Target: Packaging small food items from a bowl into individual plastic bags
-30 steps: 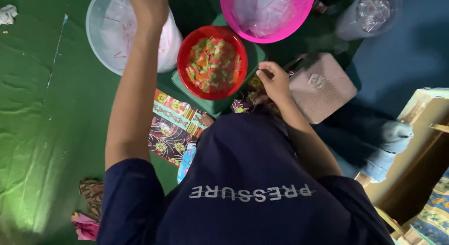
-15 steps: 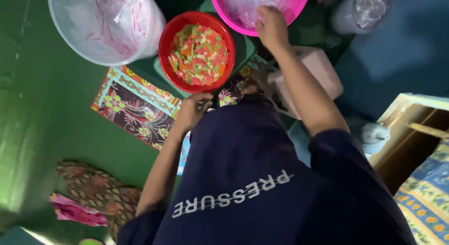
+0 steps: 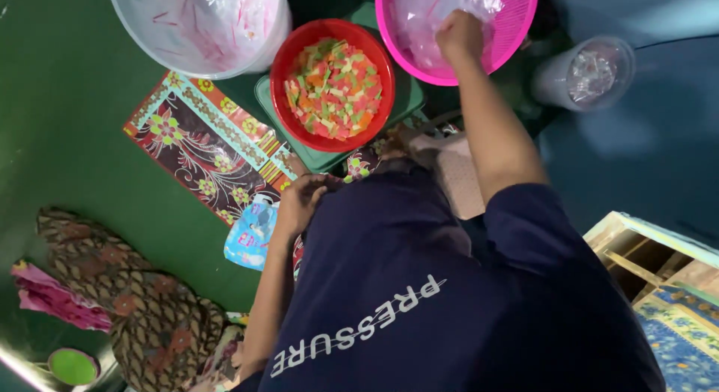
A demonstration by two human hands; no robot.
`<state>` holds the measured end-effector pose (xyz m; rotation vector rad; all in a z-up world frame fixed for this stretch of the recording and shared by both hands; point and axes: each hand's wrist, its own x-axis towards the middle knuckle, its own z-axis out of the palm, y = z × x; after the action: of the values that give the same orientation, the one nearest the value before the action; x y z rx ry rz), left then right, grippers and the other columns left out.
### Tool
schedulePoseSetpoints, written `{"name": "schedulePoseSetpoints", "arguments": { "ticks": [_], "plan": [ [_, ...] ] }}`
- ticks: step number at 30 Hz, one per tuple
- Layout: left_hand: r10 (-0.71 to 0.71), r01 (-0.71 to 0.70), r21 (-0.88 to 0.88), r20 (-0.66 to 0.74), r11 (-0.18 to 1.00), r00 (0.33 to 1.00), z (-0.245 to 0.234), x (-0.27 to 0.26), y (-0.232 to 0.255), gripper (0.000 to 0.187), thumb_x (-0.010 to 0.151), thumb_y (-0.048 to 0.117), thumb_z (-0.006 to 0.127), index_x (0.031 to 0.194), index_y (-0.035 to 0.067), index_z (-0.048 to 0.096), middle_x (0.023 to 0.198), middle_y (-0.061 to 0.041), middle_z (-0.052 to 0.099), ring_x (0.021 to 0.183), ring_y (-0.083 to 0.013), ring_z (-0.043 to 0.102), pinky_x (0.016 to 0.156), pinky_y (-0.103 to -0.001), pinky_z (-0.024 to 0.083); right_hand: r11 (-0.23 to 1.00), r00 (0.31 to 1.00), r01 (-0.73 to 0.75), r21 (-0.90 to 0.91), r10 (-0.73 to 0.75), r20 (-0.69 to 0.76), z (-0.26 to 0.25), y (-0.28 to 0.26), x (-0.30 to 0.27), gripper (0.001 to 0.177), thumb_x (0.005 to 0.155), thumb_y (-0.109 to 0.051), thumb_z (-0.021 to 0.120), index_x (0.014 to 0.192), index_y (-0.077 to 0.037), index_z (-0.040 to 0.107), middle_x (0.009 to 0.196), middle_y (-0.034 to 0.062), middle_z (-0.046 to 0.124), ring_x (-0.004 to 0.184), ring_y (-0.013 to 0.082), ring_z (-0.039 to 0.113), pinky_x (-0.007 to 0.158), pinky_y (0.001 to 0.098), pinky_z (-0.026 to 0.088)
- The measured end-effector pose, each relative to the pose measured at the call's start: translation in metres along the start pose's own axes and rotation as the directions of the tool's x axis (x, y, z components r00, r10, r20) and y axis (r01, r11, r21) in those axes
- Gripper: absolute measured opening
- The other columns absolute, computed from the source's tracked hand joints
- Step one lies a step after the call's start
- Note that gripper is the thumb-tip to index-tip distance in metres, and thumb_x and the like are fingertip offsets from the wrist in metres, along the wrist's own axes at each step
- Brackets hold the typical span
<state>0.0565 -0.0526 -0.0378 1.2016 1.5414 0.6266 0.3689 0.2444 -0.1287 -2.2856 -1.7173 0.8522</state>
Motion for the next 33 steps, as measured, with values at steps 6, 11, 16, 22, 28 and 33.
{"name": "schedulePoseSetpoints", "arguments": {
  "ticks": [6, 11, 16, 22, 28, 33],
  "plan": [
    [0.179, -0.188, 0.202, 0.065, 0.961, 0.982, -0.021, 0.016, 0.004, 0.019, 0.086, 0.014, 0.062, 0.103, 0.008, 0.062, 0.093, -0.008, 0.063, 0.082, -0.0197, 0.063, 0.073, -0.03, 0.047, 0.828, 0.891, 0.435, 0.355, -0.338, -0.303, -0.033, -0.021, -0.047, 0.016, 0.081, 0.0, 0.061, 0.089, -0.011, 0.071, 0.084, 0.0045, 0.066, 0.073, 0.0147, 0.062, 0.066, 0.0258, 0.052],
    [0.254, -0.264, 0.185, 0.079, 0.947, 0.964, -0.028, 0.04, 0.022, 0.022, 0.083, 0.015, 0.064, 0.105, 0.01, 0.063, 0.087, -0.009, 0.068, 0.081, -0.0245, 0.065, 0.073, -0.034, 0.05, 0.722, 0.756, 0.645, 0.249, -0.557, -0.344, -0.036, -0.054, -0.137, 0.042, 0.08, -0.002, 0.063, 0.122, -0.002, 0.055, 0.081, 0.0083, 0.065, 0.076, 0.0247, 0.06, 0.073, 0.0368, 0.049],
    [0.483, -0.463, 0.305, 0.011, 0.832, 0.875, -0.03, 0.051, 0.08, 0.032, 0.082, 0.021, 0.067, 0.111, 0.01, 0.058, 0.09, -0.017, 0.063, 0.087, -0.0371, 0.062, 0.077, -0.045, 0.05, 0.858, 0.879, 0.445, 0.256, -0.473, 0.056, -0.024, -0.097, -0.214, 0.047, 0.083, -0.019, 0.063, 0.127, -0.013, 0.048, 0.088, 0.0035, 0.069, 0.088, 0.0267, 0.064, 0.08, 0.0458, 0.05],
    [0.557, -0.553, 0.467, 0.145, 0.69, 0.818, -0.011, 0.082, 0.03, 0.014, 0.08, 0.024, 0.066, 0.089, 0.013, 0.066, 0.076, -0.008, 0.064, 0.075, -0.0317, 0.064, 0.068, -0.039, 0.053, 0.726, 0.71, 0.671, 0.148, -0.687, 0.154, 0.008, -0.105, -0.235, 0.066, 0.074, -0.01, 0.068, 0.134, -0.02, 0.043, 0.083, 0.0047, 0.07, 0.086, 0.0293, 0.063, 0.078, 0.0433, 0.052],
    [0.248, -0.249, 0.154, 0.029, 0.956, 0.968, -0.032, 0.082, 0.034, 0.007, 0.074, 0.021, 0.07, 0.078, 0.015, 0.07, 0.072, -0.008, 0.067, 0.076, -0.0318, 0.065, 0.066, -0.038, 0.052, 0.909, 0.868, 0.416, -0.025, -0.405, -0.288, 0.054, -0.092, -0.234, 0.041, 0.065, -0.044, 0.077, 0.1, -0.032, 0.059, 0.089, -0.0085, 0.065, 0.085, 0.0161, 0.064, 0.069, 0.0308, 0.053],
    [0.047, -0.048, 0.063, 0.009, 0.997, 0.999, -0.024, 0.089, 0.012, 0.007, 0.071, 0.027, 0.072, 0.072, 0.02, 0.072, 0.067, -0.005, 0.068, 0.072, -0.0279, 0.067, 0.06, -0.034, 0.052, 0.93, 0.972, 0.106, 0.352, -0.172, 0.162, 0.057, -0.111, -0.253, 0.037, 0.069, -0.049, 0.076, 0.088, -0.018, 0.069, 0.084, -0.0019, 0.071, 0.088, 0.0175, 0.067, 0.075, 0.0298, 0.052]
  ]
}}
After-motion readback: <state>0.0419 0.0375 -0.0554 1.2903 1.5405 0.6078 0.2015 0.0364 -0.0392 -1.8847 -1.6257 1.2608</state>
